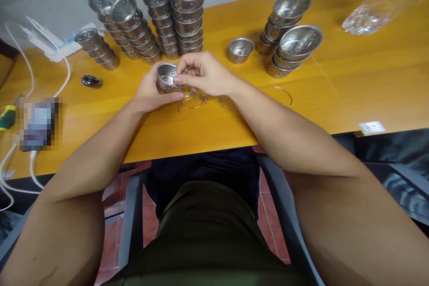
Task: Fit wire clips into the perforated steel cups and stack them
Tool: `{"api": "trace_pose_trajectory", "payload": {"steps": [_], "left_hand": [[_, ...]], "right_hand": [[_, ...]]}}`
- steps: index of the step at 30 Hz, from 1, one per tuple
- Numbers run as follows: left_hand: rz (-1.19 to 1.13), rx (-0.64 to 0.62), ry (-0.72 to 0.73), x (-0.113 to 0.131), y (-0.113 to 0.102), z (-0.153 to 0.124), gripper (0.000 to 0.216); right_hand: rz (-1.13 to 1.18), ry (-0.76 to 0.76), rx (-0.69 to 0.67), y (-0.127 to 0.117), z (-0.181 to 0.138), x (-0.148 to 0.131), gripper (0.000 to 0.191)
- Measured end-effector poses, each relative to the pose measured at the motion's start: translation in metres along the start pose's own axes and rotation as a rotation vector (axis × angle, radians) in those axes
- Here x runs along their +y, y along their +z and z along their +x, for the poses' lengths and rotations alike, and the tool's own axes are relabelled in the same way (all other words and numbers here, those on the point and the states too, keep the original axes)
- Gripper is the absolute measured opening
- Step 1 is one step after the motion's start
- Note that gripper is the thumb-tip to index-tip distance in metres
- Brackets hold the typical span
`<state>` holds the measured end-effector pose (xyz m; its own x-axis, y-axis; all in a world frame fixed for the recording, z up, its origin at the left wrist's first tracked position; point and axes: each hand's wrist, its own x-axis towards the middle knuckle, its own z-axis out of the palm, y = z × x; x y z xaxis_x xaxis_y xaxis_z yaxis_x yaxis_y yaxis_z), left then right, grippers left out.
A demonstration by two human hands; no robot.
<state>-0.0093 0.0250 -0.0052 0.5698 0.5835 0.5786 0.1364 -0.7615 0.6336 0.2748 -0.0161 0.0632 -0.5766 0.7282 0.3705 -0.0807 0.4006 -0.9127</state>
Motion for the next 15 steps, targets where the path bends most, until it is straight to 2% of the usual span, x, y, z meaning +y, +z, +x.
{"api": "trace_pose_trajectory", "payload": {"steps": [5, 15], "left_hand": [[0.071, 0.019, 0.017, -0.0035, 0.0006, -0.0004, 0.106], [0.125, 0.005, 0.026, -0.0006, -0.0041, -0.0013, 0.104]], "right_hand": [[-0.032, 0.015, 0.042, 0.0004, 0.0014, 0.0049, 0.073], [-0.045, -0.024, 0.043, 0.0061, -0.0002, 0.0049, 0.075]]}}
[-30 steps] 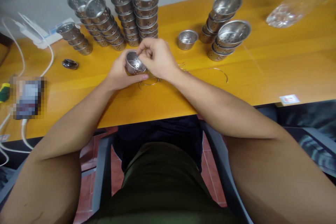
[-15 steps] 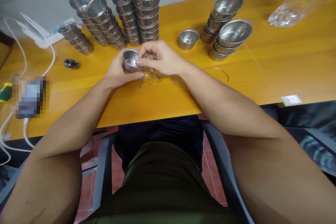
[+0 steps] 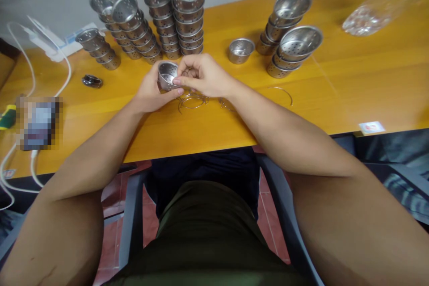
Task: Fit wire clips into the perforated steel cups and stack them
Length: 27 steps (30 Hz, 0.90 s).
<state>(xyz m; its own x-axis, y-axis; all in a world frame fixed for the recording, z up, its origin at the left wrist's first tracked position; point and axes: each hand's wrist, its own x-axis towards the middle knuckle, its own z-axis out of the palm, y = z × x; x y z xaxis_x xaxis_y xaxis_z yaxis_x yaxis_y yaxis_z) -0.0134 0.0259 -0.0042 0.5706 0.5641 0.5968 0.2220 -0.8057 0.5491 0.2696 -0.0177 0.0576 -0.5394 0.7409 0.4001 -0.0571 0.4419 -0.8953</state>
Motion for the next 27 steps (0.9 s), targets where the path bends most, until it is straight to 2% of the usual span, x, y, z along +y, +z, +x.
{"api": "trace_pose_trajectory", "payload": {"steps": [9, 13, 17, 22, 27], "left_hand": [[0.019, -0.014, 0.008, -0.002, 0.001, 0.001, 0.107], [0.043, 0.033, -0.028, -0.005, 0.004, 0.002, 0.114], [0.047, 0.102, -0.07, -0.01, 0.005, 0.001, 0.118], [0.017, 0.15, -0.094, -0.01, 0.003, 0.004, 0.116], [0.025, 0.167, -0.132, 0.004, 0.003, 0.008, 0.112]], "right_hand": [[-0.002, 0.02, 0.001, -0.002, 0.0, 0.001, 0.084], [-0.078, -0.026, 0.138, -0.003, 0.0, 0.003, 0.082], [-0.246, -0.098, 0.249, -0.008, -0.003, -0.002, 0.062], [-0.402, -0.081, 0.16, -0.009, -0.008, -0.015, 0.036], [-0.372, -0.041, 0.093, -0.005, -0.008, -0.013, 0.033]]}}
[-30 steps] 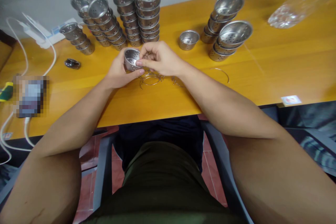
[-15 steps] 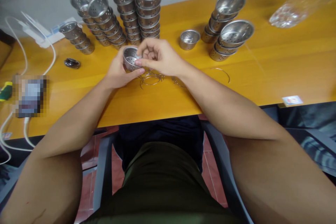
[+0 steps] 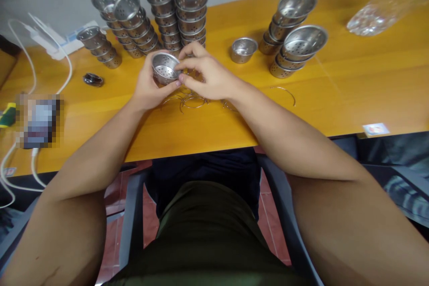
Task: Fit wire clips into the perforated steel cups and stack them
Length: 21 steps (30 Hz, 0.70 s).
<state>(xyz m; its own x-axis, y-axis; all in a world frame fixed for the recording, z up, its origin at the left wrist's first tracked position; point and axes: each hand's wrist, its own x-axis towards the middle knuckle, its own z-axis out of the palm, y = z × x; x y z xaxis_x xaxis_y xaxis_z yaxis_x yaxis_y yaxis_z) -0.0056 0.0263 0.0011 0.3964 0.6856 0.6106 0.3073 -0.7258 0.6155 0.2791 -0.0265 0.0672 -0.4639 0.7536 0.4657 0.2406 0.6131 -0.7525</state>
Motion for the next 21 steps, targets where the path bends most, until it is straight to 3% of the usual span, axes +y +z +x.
{"api": "trace_pose_trajectory", "payload": {"steps": [9, 16, 21], "left_hand": [[0.001, -0.017, 0.033, -0.011, -0.003, -0.005, 0.121], [0.058, 0.043, 0.033, -0.005, -0.005, 0.0, 0.113], [0.064, 0.029, 0.07, -0.003, -0.008, -0.001, 0.108]], "right_hand": [[0.11, 0.022, 0.001, 0.007, 0.002, 0.007, 0.029], [0.12, 0.044, 0.138, 0.022, 0.003, 0.005, 0.032], [0.14, 0.034, 0.137, 0.024, 0.003, 0.007, 0.027]]}}
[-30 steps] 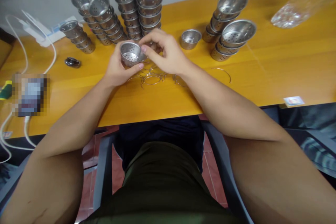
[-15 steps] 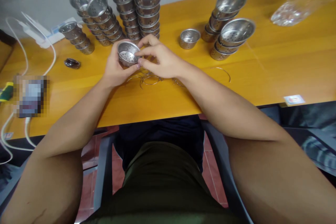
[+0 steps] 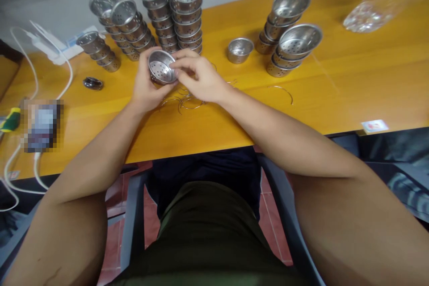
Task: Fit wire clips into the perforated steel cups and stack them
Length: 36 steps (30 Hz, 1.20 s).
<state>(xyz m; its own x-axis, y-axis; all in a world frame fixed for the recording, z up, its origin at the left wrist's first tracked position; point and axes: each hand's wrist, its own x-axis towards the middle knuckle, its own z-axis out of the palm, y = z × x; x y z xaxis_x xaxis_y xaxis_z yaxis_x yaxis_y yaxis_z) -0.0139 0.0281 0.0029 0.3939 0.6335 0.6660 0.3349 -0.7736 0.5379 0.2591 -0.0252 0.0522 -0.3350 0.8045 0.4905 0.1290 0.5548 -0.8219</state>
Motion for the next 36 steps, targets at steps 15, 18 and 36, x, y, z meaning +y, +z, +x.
{"api": "trace_pose_trajectory", "payload": {"steps": [15, 18, 36], "left_hand": [[0.014, -0.046, -0.012, -0.009, 0.003, 0.0, 0.112], [0.023, -0.051, 0.004, -0.006, 0.005, 0.001, 0.113], [-0.078, -0.101, -0.031, -0.013, 0.001, -0.001, 0.103]], "right_hand": [[0.117, 0.013, -0.027, -0.001, 0.005, 0.019, 0.034], [-0.033, -0.05, -0.016, -0.005, 0.003, 0.012, 0.032], [-0.191, -0.061, -0.071, -0.027, 0.0, -0.015, 0.034]]}}
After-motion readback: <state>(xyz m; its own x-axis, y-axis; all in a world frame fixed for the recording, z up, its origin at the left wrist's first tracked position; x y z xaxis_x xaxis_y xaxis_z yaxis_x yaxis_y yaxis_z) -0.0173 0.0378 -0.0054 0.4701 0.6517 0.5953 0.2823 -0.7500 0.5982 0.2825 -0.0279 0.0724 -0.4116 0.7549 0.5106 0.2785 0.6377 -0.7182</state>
